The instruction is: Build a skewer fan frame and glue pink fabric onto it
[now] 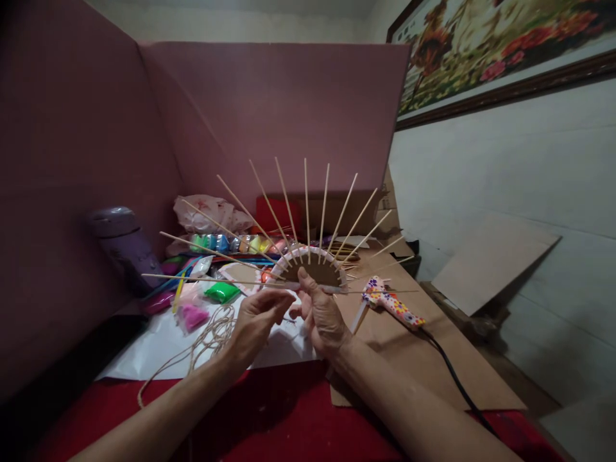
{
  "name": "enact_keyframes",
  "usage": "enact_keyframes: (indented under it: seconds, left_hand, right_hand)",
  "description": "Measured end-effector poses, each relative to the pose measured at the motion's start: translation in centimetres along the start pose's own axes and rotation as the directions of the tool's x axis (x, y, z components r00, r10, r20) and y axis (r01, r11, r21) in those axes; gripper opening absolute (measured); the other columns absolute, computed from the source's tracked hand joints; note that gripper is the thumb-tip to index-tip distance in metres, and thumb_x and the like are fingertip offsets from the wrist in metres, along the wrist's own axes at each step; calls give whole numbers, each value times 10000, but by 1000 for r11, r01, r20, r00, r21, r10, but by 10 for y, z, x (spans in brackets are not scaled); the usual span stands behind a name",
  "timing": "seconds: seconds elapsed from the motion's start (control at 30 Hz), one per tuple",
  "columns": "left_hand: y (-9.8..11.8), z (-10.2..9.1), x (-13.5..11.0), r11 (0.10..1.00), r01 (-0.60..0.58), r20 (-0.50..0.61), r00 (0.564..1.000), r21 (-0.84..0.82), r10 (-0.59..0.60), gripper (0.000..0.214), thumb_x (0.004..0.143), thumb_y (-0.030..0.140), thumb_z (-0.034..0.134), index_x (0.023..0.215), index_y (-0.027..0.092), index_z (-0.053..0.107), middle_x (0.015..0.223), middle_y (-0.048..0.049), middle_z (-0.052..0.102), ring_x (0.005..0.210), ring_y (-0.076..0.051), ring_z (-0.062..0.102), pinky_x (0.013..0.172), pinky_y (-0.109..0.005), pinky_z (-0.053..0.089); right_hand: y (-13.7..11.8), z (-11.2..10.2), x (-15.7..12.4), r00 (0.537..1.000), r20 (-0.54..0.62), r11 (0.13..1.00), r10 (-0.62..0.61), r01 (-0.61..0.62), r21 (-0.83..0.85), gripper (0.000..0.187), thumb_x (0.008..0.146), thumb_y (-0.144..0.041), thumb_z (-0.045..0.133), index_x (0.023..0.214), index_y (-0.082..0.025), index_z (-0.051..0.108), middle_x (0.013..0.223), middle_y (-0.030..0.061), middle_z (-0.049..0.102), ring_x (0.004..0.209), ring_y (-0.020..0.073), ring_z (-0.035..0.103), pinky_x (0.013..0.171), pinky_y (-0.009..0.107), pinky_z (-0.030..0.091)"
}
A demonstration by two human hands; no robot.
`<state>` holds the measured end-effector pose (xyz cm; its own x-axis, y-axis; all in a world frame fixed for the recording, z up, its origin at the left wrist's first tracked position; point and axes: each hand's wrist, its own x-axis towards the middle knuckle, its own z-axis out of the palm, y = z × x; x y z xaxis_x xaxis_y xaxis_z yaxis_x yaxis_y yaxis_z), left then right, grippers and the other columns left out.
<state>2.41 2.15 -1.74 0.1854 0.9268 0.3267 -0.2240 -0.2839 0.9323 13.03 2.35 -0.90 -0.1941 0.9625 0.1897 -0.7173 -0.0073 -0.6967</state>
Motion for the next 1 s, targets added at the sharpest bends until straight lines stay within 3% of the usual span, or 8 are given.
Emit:
enact_keyframes:
  seconds: [0.1,0.23,0.33,0.47,0.6,0.7,0.8,1.0]
  left_hand:
    - [1,-16,3,999,-28,-161,987,-41,21,147,689,282,601,639,145,583,475,45,456,451,-56,381,462,-187,306]
    - [0,-49,12,979,-25,-499,863,-202,-81,182,602,268,653,618,147,518,498,49,466,428,-44,392,428,-169,299]
    - [1,-64,16,981,-45,-568,820,-191,-73,189,618,290,616,616,156,483,497,61,457,381,-29,367,384,-155,262]
    - [3,-52,15,993,-22,-495,868,-115,-39,153,612,257,631,621,143,529,556,30,538,373,-25,391,376,-159,282]
    - [7,-15,11,986,169,-140,976,0,-167,302,531,200,701,808,132,605,632,-17,598,414,-80,491,368,-189,347]
    - [9,10,11,979,203,89,975,31,-205,318,562,263,685,842,155,583,825,-56,624,459,-93,535,374,-203,383]
    - [9,17,16,969,182,0,983,170,-184,177,589,286,648,579,129,568,414,25,502,312,-47,387,318,-163,281]
    - [27,-34,32,979,98,-210,976,180,-59,203,602,294,629,523,128,545,368,45,437,287,-21,295,298,-143,151]
  right_hand:
    - [-8,-7,6,995,-29,995,-94,93,-30,210,723,-389,559,881,-254,589,922,1,647,811,148,573,413,186,362]
    - [-23,-16,16,976,-93,980,-195,189,-65,236,713,-410,556,880,-246,585,956,15,640,917,164,544,420,173,375]
    - [-29,-20,20,971,-113,977,-212,209,-43,223,724,-397,547,877,-240,589,955,21,636,916,156,541,414,158,382]
    - [-30,-17,18,970,-76,973,-230,231,2,194,748,-367,532,886,-244,590,938,14,633,897,145,548,455,169,432]
    - [-27,-6,11,982,14,980,-188,187,69,184,750,-362,535,897,-267,587,919,-10,634,889,151,558,594,247,491]
    - [-25,1,7,988,90,990,-121,114,84,246,724,-410,553,921,-266,584,923,5,634,880,185,564,683,336,490]
    - [-27,3,5,985,112,988,-134,123,95,244,728,-395,554,931,-261,579,934,9,629,897,192,555,721,369,477]
    - [-38,-9,13,983,-12,979,-184,184,88,217,699,-407,583,860,-263,589,941,-1,628,929,177,537,704,332,464]
